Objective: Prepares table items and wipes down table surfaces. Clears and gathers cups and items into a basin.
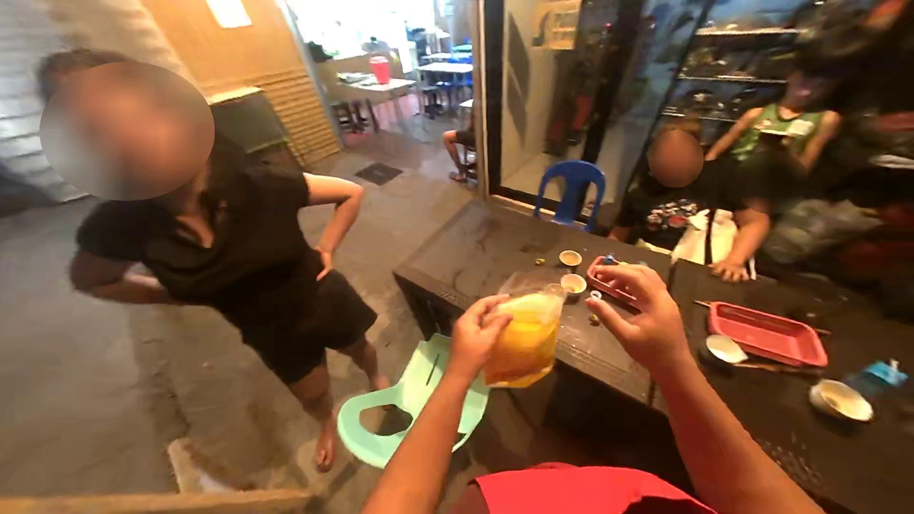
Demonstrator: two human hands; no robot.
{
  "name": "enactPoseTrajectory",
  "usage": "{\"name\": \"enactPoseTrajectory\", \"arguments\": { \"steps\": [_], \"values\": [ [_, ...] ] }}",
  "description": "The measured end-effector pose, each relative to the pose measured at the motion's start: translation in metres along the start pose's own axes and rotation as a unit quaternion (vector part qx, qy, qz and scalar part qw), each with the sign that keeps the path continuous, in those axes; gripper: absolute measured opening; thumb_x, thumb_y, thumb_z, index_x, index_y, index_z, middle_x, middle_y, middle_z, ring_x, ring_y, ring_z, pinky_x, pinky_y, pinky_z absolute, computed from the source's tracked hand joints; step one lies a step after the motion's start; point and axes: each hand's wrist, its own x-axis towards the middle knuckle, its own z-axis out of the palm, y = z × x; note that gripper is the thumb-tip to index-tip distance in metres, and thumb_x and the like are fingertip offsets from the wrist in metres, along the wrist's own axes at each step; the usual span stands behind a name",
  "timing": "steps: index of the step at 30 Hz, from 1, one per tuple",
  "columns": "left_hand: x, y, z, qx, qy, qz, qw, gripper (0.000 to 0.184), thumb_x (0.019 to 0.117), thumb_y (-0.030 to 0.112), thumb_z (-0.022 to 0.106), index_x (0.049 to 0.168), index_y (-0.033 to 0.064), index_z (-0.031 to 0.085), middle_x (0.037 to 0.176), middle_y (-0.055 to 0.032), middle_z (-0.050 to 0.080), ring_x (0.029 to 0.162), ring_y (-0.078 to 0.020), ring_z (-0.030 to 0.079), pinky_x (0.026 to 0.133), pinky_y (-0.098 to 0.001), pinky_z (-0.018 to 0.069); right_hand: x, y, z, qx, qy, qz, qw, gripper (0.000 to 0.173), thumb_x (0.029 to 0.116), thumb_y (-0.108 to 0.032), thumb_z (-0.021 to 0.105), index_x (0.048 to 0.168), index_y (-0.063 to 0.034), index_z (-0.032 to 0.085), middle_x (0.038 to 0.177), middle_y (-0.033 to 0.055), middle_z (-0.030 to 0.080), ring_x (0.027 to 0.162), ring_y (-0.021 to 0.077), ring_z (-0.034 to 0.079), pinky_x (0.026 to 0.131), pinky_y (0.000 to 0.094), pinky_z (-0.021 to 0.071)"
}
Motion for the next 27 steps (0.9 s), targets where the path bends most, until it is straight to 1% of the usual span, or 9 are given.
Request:
{"name": "enactPoseTrajectory", "arguments": {
  "steps": [3,5,9,13,15,18,20,23,27],
  "values": [
    [0.001,0.008,0.007,-0.08,-0.019,-0.05,0.995,0.032,0.1008,0.011,0.059,0.132,0.0019,0.063,0.12,-0.0087,0.069,0.099,-0.0109,0.069,0.089,-0.0312,0.0587,-0.005,0.026,-0.001,0.197,-0.149,0.194,0.949,0.076,0.0889,-0.032,0.071,0.153,-0.0046,0.039,0.139,0.0131,0.06,0.116,0.0199,0.063,0.095,0.0388,0.0541],
    [0.005,0.012,0.015,-0.094,-0.05,-0.06,0.992,0.032,0.1023,0.012,0.056,0.132,0.0026,0.063,0.121,-0.0082,0.069,0.099,-0.0115,0.069,0.088,-0.0315,0.0587,-0.006,0.031,0.009,0.314,-0.211,0.236,0.895,0.082,0.0875,-0.024,0.07,0.157,-0.0059,0.031,0.134,0.0112,0.062,0.113,0.0156,0.065,0.097,0.0346,0.0552],
    [0.009,0.015,0.024,-0.093,-0.115,-0.032,0.988,0.035,0.1012,0.011,0.055,0.134,0.0009,0.061,0.125,-0.0075,0.068,0.104,-0.0102,0.068,0.092,-0.0302,0.0575,-0.003,0.033,0.008,0.35,-0.172,0.222,0.894,0.043,0.0953,-0.009,0.062,0.137,-0.0008,0.057,0.109,0.0062,0.071,0.092,0.0075,0.068,0.088,0.0278,0.0573],
    [0.014,0.014,0.021,-0.104,-0.178,-0.018,0.978,0.035,0.0974,0.009,0.058,0.131,0.0009,0.062,0.113,-0.0015,0.072,0.098,-0.0064,0.069,0.088,-0.0274,0.0583,-0.006,0.04,-0.013,0.339,-0.204,0.166,0.903,0.039,0.0975,-0.003,0.054,0.136,-0.0033,0.061,0.122,0.0034,0.069,0.095,0.0034,0.067,0.088,0.0251,0.0568],
    [0.013,0.006,0.017,-0.142,-0.209,-0.008,0.968,0.025,0.0952,0.013,0.062,0.119,0.0095,0.07,0.107,0.0041,0.075,0.092,-0.0039,0.07,0.084,-0.025,0.0592,-0.014,0.045,-0.021,0.36,-0.215,0.131,0.898,0.04,0.0959,-0.001,0.051,0.133,-0.0064,0.064,0.113,-0.0027,0.072,0.088,-0.0004,0.067,0.08,0.0219,0.0576],
    [0.024,-0.007,0.009,-0.186,-0.306,0.072,0.931,0.017,0.0948,0.042,0.067,0.102,0.032,0.077,0.106,0.0132,0.075,0.1,-0.0008,0.068,0.089,-0.0236,0.0569,-0.018,0.059,-0.028,0.413,-0.224,0.06,0.881,0.03,0.0952,-0.009,0.051,0.108,-0.0158,0.077,0.107,-0.0094,0.076,0.09,-0.0009,0.069,0.077,0.0211,0.0588],
    [0.028,-0.006,0.01,-0.197,-0.335,0.085,0.917,0.015,0.0952,0.04,0.063,0.091,0.0348,0.077,0.101,0.0151,0.074,0.101,-0.0002,0.067,0.089,-0.0239,0.0555,-0.019,0.066,-0.031,0.424,-0.239,0.038,0.873,0.025,0.0955,-0.016,0.051,0.096,-0.0215,0.076,0.097,-0.0129,0.074,0.085,-0.0022,0.068,0.073,0.0202,0.0576],
    [0.026,-0.007,0.01,-0.239,-0.353,0.042,0.904,0.019,0.0952,0.044,0.062,0.094,0.0299,0.075,0.095,0.0146,0.072,0.089,0.0027,0.066,0.079,-0.0188,0.0551,-0.026,0.066,-0.033,0.431,-0.265,0.085,0.859,0.019,0.0934,-0.037,0.064,0.097,-0.0207,0.072,0.093,-0.012,0.072,0.084,-0.0006,0.067,0.073,0.0217,0.0568],
    [0.013,0.001,0.027,-0.135,-0.224,0.027,0.965,0.023,0.0851,0.051,0.076,0.087,0.0305,0.065,0.084,0.0182,0.066,0.076,0.0057,0.062,0.068,-0.0152,0.053,-0.032,0.041,-0.039,0.332,-0.21,0.1,0.914,0.017,0.0943,-0.012,0.065,0.107,-0.0012,0.065,0.099,-0.0018,0.069,0.088,0.0004,0.064,0.081,0.0222,0.0554]
  ]
}}
